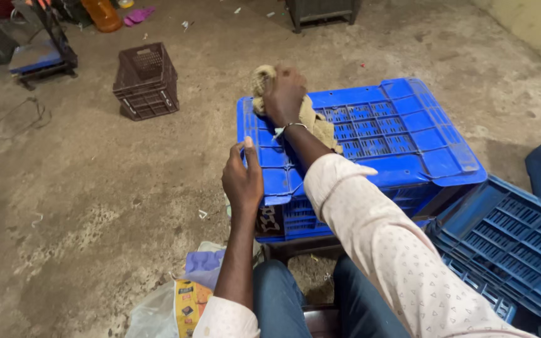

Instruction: The person wipes the interior and exterior surfaces of a blue plastic crate using a cloth. They rotate the crate to clean different sides and then place it on a stack of other crates.

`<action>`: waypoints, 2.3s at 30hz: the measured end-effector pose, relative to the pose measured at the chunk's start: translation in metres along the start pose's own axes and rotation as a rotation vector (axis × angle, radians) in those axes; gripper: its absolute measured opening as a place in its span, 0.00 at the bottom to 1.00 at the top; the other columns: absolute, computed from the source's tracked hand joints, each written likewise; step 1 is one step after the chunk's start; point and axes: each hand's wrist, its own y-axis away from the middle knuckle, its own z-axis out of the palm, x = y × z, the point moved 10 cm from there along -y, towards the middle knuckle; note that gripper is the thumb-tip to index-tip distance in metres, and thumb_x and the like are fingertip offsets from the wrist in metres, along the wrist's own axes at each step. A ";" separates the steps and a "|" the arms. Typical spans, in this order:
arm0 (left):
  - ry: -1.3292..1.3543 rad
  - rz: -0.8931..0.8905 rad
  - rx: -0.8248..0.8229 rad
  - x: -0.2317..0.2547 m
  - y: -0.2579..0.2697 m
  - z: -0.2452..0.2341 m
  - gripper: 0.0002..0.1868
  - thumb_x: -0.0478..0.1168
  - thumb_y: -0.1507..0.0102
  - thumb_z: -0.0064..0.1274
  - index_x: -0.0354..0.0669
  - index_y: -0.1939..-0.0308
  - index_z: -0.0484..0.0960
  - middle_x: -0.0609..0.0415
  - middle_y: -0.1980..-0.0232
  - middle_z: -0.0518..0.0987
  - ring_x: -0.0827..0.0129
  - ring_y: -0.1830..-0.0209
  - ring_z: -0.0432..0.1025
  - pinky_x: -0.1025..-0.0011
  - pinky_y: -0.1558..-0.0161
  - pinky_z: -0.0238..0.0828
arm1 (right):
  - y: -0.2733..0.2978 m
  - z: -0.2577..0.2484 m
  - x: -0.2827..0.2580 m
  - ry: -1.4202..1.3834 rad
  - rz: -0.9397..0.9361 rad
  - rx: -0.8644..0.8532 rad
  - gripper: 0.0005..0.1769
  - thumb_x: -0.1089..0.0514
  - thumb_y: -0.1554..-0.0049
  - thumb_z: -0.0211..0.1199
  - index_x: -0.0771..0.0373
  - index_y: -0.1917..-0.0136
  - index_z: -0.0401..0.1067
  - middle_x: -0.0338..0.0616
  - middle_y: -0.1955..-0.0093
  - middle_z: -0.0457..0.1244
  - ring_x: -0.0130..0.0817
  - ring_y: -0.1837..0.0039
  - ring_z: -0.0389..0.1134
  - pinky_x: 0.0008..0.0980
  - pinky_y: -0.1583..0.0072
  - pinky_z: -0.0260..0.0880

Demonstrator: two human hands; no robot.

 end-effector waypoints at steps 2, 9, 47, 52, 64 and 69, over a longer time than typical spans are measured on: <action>0.007 -0.048 -0.020 -0.008 0.002 0.001 0.36 0.66 0.31 0.34 0.37 0.43 0.79 0.37 0.53 0.84 0.45 0.50 0.79 0.52 0.49 0.73 | 0.020 0.011 -0.032 -0.015 -0.270 -0.164 0.22 0.45 0.43 0.64 0.56 0.39 0.75 0.50 0.40 0.67 0.55 0.35 0.65 0.63 0.33 0.58; -0.083 0.055 0.038 -0.005 -0.002 -0.001 0.29 0.58 0.32 0.48 0.37 0.42 0.79 0.35 0.50 0.83 0.42 0.48 0.77 0.51 0.47 0.73 | 0.009 0.007 0.049 0.073 -0.277 -0.530 0.24 0.39 0.47 0.68 0.50 0.42 0.79 0.49 0.43 0.69 0.57 0.41 0.67 0.53 0.41 0.66; -0.077 0.084 0.049 0.000 0.001 -0.001 0.24 0.49 0.36 0.55 0.33 0.43 0.78 0.34 0.46 0.81 0.43 0.45 0.76 0.53 0.44 0.72 | 0.004 0.030 0.067 0.138 -0.129 -0.525 0.35 0.58 0.48 0.61 0.43 0.26 0.66 0.45 0.34 0.64 0.57 0.33 0.61 0.70 0.37 0.53; -0.088 0.049 0.020 0.001 0.002 0.000 0.25 0.48 0.36 0.55 0.34 0.42 0.77 0.36 0.44 0.81 0.44 0.44 0.76 0.52 0.44 0.71 | -0.025 -0.063 0.183 0.339 -0.051 -0.224 0.20 0.57 0.40 0.63 0.43 0.35 0.79 0.48 0.32 0.64 0.61 0.33 0.61 0.61 0.36 0.61; -0.151 0.008 -0.042 -0.002 0.002 0.005 0.28 0.50 0.36 0.54 0.33 0.38 0.74 0.37 0.43 0.79 0.48 0.43 0.76 0.52 0.43 0.72 | -0.022 -0.111 0.235 0.429 -0.016 -0.136 0.19 0.54 0.46 0.65 0.53 0.41 0.76 0.55 0.42 0.67 0.62 0.40 0.64 0.61 0.45 0.62; -0.139 -0.014 -0.031 -0.003 0.001 0.006 0.28 0.52 0.35 0.52 0.34 0.38 0.74 0.37 0.43 0.80 0.48 0.44 0.77 0.52 0.44 0.72 | -0.003 -0.009 0.109 0.002 -0.101 -0.362 0.21 0.50 0.48 0.66 0.57 0.42 0.74 0.57 0.45 0.68 0.59 0.41 0.67 0.56 0.40 0.65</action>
